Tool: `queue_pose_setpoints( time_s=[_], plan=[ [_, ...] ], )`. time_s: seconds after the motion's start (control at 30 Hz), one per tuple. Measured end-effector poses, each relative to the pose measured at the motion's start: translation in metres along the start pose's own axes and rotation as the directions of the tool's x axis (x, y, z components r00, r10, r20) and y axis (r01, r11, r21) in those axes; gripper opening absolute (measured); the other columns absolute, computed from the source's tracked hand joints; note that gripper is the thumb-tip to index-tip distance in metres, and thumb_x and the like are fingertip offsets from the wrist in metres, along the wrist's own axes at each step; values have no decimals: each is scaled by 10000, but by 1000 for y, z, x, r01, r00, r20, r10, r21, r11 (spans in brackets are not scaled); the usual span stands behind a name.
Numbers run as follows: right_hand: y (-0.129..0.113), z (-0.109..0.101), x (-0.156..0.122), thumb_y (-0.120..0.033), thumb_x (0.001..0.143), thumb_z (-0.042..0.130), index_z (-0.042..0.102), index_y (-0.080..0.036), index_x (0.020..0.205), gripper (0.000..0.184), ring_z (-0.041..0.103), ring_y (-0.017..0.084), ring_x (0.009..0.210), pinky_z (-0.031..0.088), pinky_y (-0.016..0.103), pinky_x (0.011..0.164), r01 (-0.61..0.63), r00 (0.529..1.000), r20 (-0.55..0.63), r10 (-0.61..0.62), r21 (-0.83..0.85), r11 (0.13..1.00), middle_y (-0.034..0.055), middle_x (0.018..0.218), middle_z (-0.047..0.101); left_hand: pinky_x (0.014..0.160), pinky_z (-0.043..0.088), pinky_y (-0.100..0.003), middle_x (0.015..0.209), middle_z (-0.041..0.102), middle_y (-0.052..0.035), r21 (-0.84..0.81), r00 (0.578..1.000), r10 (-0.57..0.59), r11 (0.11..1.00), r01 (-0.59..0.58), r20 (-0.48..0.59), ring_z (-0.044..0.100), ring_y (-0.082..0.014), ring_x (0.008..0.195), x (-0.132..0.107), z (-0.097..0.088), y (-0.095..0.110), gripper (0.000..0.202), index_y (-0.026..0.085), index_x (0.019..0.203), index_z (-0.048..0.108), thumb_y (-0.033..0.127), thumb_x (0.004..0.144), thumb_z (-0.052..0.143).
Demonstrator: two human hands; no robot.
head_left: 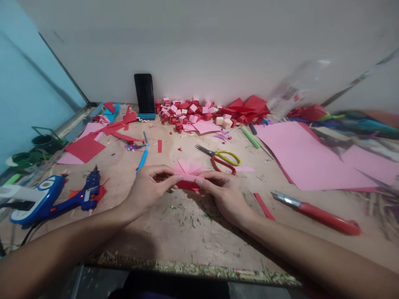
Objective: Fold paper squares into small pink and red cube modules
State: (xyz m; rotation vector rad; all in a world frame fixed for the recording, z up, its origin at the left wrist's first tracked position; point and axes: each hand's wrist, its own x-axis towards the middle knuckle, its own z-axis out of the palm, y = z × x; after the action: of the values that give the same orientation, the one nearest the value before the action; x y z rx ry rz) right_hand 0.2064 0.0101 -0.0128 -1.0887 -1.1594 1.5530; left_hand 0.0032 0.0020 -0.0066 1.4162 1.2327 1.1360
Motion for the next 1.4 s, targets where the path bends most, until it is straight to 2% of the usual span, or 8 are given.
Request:
queue_pose_setpoints(
  time_s=[0.1,0.27,0.43,0.53,0.63,0.83,0.93,1.4],
  plan=[
    [-1,2,-1,-321,756,829,718,-194,798,174,632,145,607,544,303,614,-6,1000,28,6,-2,1000,14,696,696,608,573,-228,774,724,-3,-49,998,37,998,-39,-45,700,-141,657,-1,0,-3,168,179,889,660,268,815,782],
    [-2,5,-2,-279,736,829,460,-259,909,408,649,149,658,513,272,611,-6,997,83,-1,92,996,-29,764,707,700,588,-233,863,751,-8,44,988,144,989,-141,-60,736,-160,796,-5,1,0,330,217,1109,558,257,850,760],
    [-3,6,-1,-264,713,845,483,-298,1222,626,671,169,702,530,305,680,-30,992,124,23,55,998,-6,865,744,719,601,-219,937,770,-31,109,978,199,975,-192,-56,755,-179,898,-9,3,2,323,208,1143,631,276,855,763],
    [-3,5,-1,-295,708,856,694,-214,1029,368,665,180,756,520,307,712,6,985,170,8,-80,997,29,854,738,751,617,-229,964,775,-29,104,975,215,973,-207,-63,759,-175,885,-10,3,0,283,205,1095,690,263,834,783],
    [-1,2,0,-323,739,843,771,-173,841,195,644,183,766,503,316,723,52,978,210,-10,-198,979,54,847,740,748,620,-224,967,779,-22,108,973,224,970,-218,-50,753,-158,841,-11,4,1,225,207,1026,739,241,812,800],
    [1,-1,-1,-329,767,813,784,-152,801,183,591,179,701,466,319,663,95,983,176,-45,-290,952,46,751,712,737,607,-245,896,796,-24,-15,996,87,996,-87,5,746,-168,810,-8,5,3,153,190,930,787,232,786,817],
    [1,-1,-2,-328,766,802,779,-142,782,188,565,168,677,456,309,641,95,988,143,-53,-308,947,41,718,688,748,584,-260,886,807,-34,0,998,34,999,-34,56,742,-179,818,-6,5,4,87,186,881,809,235,811,796],
    [1,1,-3,-314,744,808,778,-144,758,173,540,148,648,443,293,618,48,991,132,-10,-287,957,26,686,671,744,573,-239,899,812,-28,-73,993,44,997,-37,107,736,-162,814,-8,4,6,67,205,879,827,221,832,783]
  ],
)
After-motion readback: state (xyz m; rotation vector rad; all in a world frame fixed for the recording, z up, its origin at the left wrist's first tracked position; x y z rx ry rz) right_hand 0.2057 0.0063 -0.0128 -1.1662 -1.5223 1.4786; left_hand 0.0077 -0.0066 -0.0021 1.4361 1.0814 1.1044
